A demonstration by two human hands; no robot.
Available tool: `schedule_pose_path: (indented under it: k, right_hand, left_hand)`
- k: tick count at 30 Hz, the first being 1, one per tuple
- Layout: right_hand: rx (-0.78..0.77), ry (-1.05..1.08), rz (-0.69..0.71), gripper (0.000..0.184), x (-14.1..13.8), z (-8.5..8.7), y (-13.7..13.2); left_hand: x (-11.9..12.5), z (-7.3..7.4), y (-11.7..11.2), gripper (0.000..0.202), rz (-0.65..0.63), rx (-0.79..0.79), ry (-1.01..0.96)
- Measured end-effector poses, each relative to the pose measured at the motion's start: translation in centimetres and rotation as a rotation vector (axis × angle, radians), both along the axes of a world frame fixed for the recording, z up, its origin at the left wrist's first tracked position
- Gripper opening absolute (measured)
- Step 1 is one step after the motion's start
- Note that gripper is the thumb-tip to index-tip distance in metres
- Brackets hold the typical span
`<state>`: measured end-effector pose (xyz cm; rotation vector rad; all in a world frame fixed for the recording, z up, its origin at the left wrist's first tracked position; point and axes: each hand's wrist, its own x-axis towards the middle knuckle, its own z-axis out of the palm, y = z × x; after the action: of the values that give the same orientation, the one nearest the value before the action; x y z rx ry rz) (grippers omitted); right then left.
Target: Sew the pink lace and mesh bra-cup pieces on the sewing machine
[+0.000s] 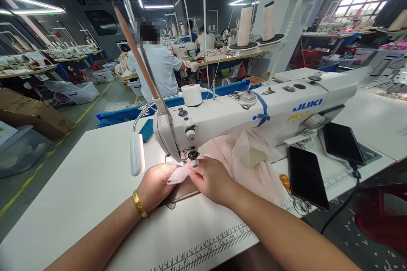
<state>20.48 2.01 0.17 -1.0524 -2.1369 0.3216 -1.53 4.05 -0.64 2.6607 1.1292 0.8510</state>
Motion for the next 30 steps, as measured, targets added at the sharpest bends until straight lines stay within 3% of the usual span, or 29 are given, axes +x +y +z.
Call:
schedule_pose_path:
  k: [5, 12, 21, 30]
  right_hand:
    - [-0.028, -0.258, 0.197, 0.022, 0.7, -0.1, 0.2]
    - [-0.038, -0.360, 0.084, 0.031, 1.4, -0.1, 0.4]
    - [0.002, -0.271, 0.123, 0.027, 0.4, -0.2, 0.2]
    - [0.092, -0.090, 0.054, 0.028, -0.1, -0.8, 0.3]
  left_hand:
    - [-0.8, -0.6, -0.7, 0.024, -0.040, 0.181, 0.107]
    - [-0.5, -0.2, -1.1, 0.024, -0.044, 0.233, 0.094]
    - [-0.9, -0.6, -1.3, 0.025, -0.040, 0.037, 0.151]
    - [-0.9, -0.4, -1.4, 0.027, 0.001, 0.246, 0.193]
